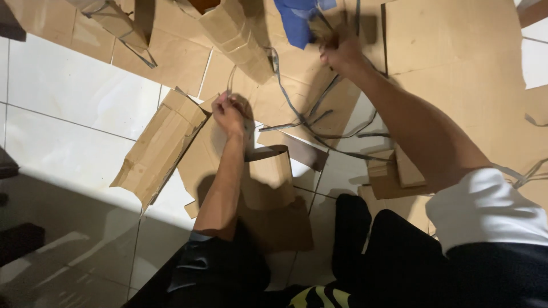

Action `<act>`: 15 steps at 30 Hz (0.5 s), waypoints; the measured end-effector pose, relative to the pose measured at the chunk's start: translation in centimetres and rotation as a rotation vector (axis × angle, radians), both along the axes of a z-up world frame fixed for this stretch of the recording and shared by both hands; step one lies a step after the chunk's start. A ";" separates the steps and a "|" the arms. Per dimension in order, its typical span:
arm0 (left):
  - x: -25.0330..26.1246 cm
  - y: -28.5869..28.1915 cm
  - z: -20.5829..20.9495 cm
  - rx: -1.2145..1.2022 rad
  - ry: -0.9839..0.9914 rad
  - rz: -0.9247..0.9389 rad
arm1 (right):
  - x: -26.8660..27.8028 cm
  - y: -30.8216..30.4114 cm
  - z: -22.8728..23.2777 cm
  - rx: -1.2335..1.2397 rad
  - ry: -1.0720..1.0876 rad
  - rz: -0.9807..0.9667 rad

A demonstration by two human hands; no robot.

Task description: Wrapping the legs of a wooden stool with cardboard and securing it with tape for protection.

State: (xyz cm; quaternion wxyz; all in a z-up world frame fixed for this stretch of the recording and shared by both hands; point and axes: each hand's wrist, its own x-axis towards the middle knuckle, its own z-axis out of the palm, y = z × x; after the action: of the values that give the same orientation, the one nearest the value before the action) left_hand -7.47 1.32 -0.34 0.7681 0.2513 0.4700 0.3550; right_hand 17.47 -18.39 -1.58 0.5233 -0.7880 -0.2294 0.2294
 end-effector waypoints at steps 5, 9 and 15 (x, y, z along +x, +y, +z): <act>1.5 1.5 -0.2 0.457 0.377 -0.256 | -0.9 2.2 -1.5 0.143 -0.345 -0.261; 3.1 4.9 0.8 0.759 0.394 -0.309 | -1.6 7.0 -2.7 1.030 0.907 -0.664; 5.7 10.2 5.2 1.220 0.254 -0.685 | -5.1 8.8 0.9 0.370 0.054 -0.132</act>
State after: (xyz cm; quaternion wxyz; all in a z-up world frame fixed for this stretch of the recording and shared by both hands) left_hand -1.75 11.48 4.87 0.4980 0.8096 0.1679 0.2612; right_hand 12.35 -9.57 -0.68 0.6791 -0.6853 -0.2013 0.1694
